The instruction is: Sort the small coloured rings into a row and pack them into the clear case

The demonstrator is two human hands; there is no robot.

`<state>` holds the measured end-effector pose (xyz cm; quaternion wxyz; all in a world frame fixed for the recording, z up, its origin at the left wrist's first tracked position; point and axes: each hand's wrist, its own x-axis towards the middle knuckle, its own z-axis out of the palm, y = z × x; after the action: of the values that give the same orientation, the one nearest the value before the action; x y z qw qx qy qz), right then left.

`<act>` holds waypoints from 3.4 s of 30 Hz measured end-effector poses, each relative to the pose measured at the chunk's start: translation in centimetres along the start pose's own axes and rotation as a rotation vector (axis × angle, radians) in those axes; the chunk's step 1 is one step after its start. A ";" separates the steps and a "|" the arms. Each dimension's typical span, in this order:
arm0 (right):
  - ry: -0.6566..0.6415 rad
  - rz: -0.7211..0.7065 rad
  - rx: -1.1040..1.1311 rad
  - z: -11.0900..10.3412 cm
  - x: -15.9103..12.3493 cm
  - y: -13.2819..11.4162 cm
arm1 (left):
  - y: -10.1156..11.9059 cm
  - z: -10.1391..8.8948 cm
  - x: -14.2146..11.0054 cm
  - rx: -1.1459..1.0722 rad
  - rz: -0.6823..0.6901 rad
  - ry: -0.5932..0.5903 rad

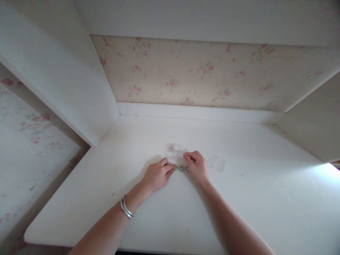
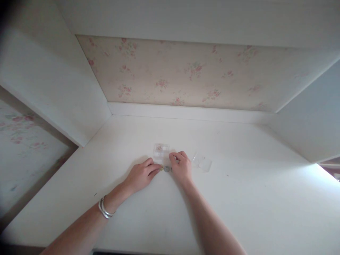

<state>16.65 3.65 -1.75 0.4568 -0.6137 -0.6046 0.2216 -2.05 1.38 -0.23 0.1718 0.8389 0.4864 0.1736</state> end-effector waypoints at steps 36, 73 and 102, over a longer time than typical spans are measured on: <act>-0.041 -0.033 -0.045 -0.1 0.0 0.0 | -0.7 -0.2 0.5 -0.279 -0.075 0.064; -0.420 -0.585 -0.454 -0.7 -2.3 -2.4 | -0.7 -0.2 0.9 -0.194 -0.080 0.319; -0.088 -0.447 -0.302 -0.1 -1.9 -2.1 | 0.1 -0.1 0.2 0.011 0.039 0.092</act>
<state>15.24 1.49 -0.55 0.3710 -0.5160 -0.7705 0.0491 -1.93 1.47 -0.05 0.1411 0.8404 0.4781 0.2125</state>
